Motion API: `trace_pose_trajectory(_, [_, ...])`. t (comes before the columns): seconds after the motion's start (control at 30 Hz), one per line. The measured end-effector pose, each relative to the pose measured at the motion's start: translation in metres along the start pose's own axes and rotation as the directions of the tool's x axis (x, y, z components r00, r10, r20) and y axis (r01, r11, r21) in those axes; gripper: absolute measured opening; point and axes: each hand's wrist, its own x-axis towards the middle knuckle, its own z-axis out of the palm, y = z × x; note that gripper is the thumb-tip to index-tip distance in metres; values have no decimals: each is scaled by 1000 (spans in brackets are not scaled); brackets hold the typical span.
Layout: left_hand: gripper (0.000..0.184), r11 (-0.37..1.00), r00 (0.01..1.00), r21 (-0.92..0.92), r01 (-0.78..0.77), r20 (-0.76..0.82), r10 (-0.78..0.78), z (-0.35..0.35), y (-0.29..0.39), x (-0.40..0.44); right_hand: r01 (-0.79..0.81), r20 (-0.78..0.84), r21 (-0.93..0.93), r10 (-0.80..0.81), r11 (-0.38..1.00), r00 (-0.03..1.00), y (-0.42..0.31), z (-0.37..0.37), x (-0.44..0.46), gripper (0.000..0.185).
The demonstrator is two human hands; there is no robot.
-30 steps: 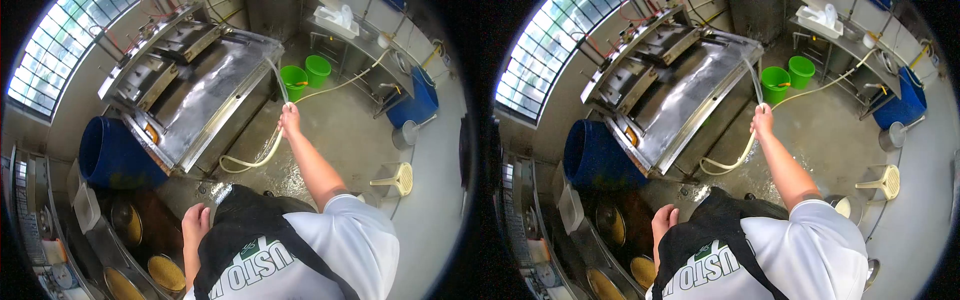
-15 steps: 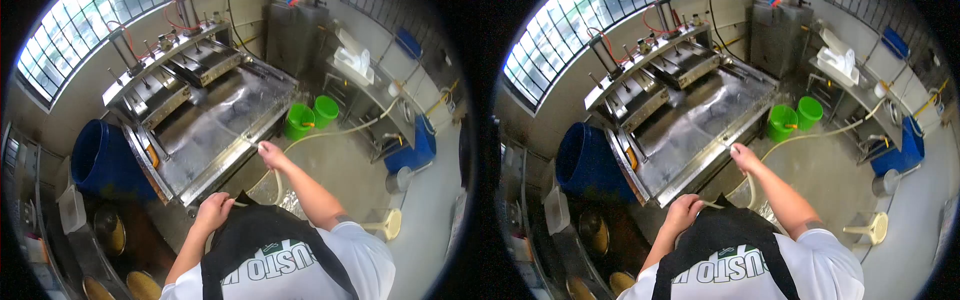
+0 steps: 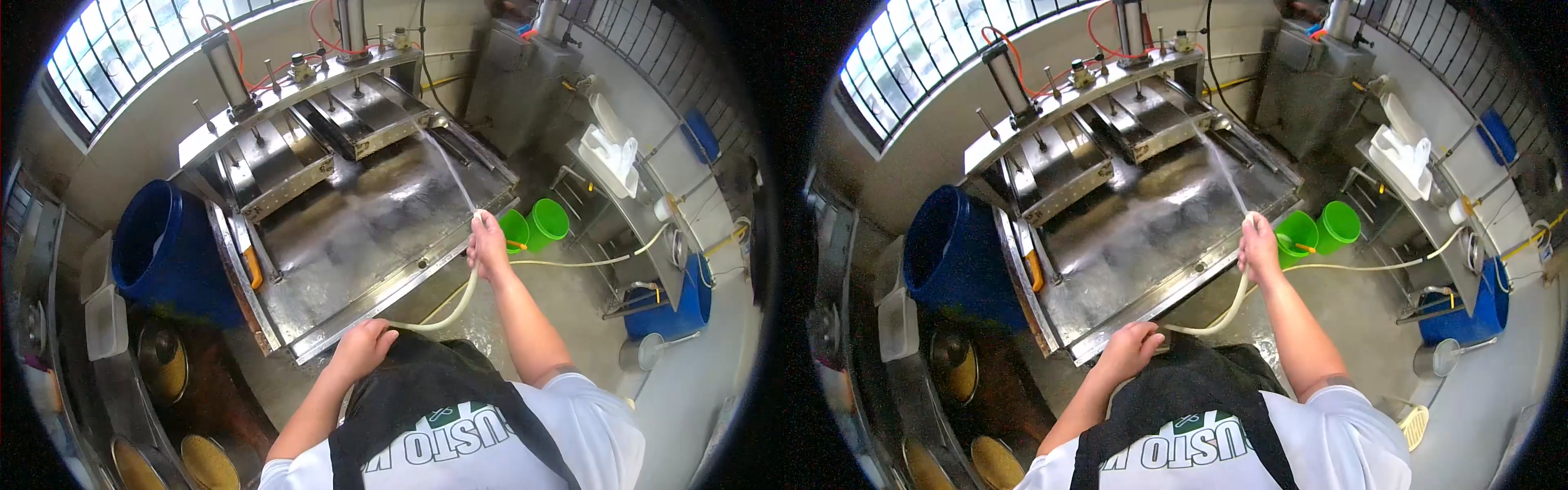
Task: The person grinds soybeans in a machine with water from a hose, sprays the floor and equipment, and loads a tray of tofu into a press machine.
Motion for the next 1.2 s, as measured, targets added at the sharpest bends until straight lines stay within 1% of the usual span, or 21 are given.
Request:
trace_pose_trajectory(0.2, [24, 992, 985, 25, 127, -121, -123, 18, 20, 6, -50, 164, -35, 55, 998, 985, -8, 9, 38, 24])
trace_pose_trajectory(0.27, [25, 988, 977, -7, 154, -146, -154, 33, 21, 7, -59, 306, -113, 91, 992, 948, -6, 6, 46, 25])
trace_pose_trajectory(0.4, [27, 971, 963, -40, 236, -128, -239, 51, 52, 20, -29, 309, -104, 60, 994, 949, -10, -5, 57, 23])
trace_pose_trajectory(0.47, [30, 982, 973, -44, 184, -136, -188, 64, 60, 33, -49, 316, -101, 79, 994, 945, -7, -7, 62, 23])
trace_pose_trajectory(0.5, [35, 975, 974, -61, 213, -58, -217, 73, 54, 43, -104, 335, -23, 106, 994, 936, -5, -6, 62, 23])
trace_pose_trajectory(0.53, [41, 975, 975, -65, 211, -62, -215, 82, 55, 52, -164, 355, 49, 136, 985, 925, -2, -3, 58, 23])
trace_pose_trajectory(0.6, [46, 993, 969, -69, 91, -223, -104, 110, 50, 67, -289, 422, 144, 205, 947, 883, 7, 8, 46, 22])
trace_pose_trajectory(0.67, [49, 959, 962, -219, 178, -167, -216, 129, 47, 75, -388, 463, 206, 260, 898, 847, 16, 25, 27, 24])
trace_pose_trajectory(0.7, [42, 914, 951, -302, 270, -64, -302, 119, 69, 79, -408, 526, 184, 261, 894, 809, 21, 32, 22, 26])
trace_pose_trajectory(0.73, [42, 909, 945, -308, 281, -76, -318, 127, 66, 76, -428, 585, 160, 264, 890, 767, 25, 38, 15, 29])
trace_pose_trajectory(0.8, [33, 825, 870, -314, 469, 2, -494, 139, 60, 68, -383, 685, 79, 229, 921, 692, 24, 46, 2, 37])
trace_pose_trajectory(0.87, [32, 801, 832, -347, 488, -92, -547, 144, 64, 59, -388, 724, 26, 250, 921, 643, 23, 53, -1, 44])
trace_pose_trajectory(0.93, [33, 829, 757, -345, 440, -354, -549, 141, 55, 48, -372, 776, 35, 209, 928, 596, 25, 57, 2, 50])
trace_pose_trajectory(0.97, [35, 878, 741, -281, 388, -472, -479, 135, 48, 45, -348, 817, 57, 157, 936, 555, 25, 59, 3, 55])
trace_pose_trajectory(1.0, [36, 888, 720, -278, 366, -521, -460, 122, 53, 47, -345, 822, 53, 155, 937, 547, 25, 57, 5, 55])
trace_pose_trajectory(1.03, [36, 887, 668, -290, 360, -583, -462, 115, 45, 47, -241, 822, -70, 193, 968, 536, 25, 52, 10, 57])
trace_pose_trajectory(1.07, [37, 888, 616, -298, 351, -641, -459, 106, 36, 48, -128, 816, -187, 227, 974, 532, 24, 48, 15, 59])
trace_pose_trajectory(1.1, [36, 881, 605, -367, 298, -641, -471, 94, 31, 48, -77, 784, -195, 202, 978, 586, 28, 41, 13, 48])
trace_pose_trajectory(1.13, [36, 869, 596, -434, 238, -641, -484, 80, 26, 49, -66, 787, -190, 192, 980, 587, 38, 35, 18, 48])
trace_pose_trajectory(1.17, [34, 925, 589, -328, 190, -716, -375, 69, 18, 52, -35, 762, -260, 227, 965, 606, 56, 27, 27, 47])
trace_pose_trajectory(1.2, [33, 900, 582, -410, 150, -699, -416, 60, 5, 52, -10, 733, -332, 265, 943, 626, 70, 18, 33, 45])
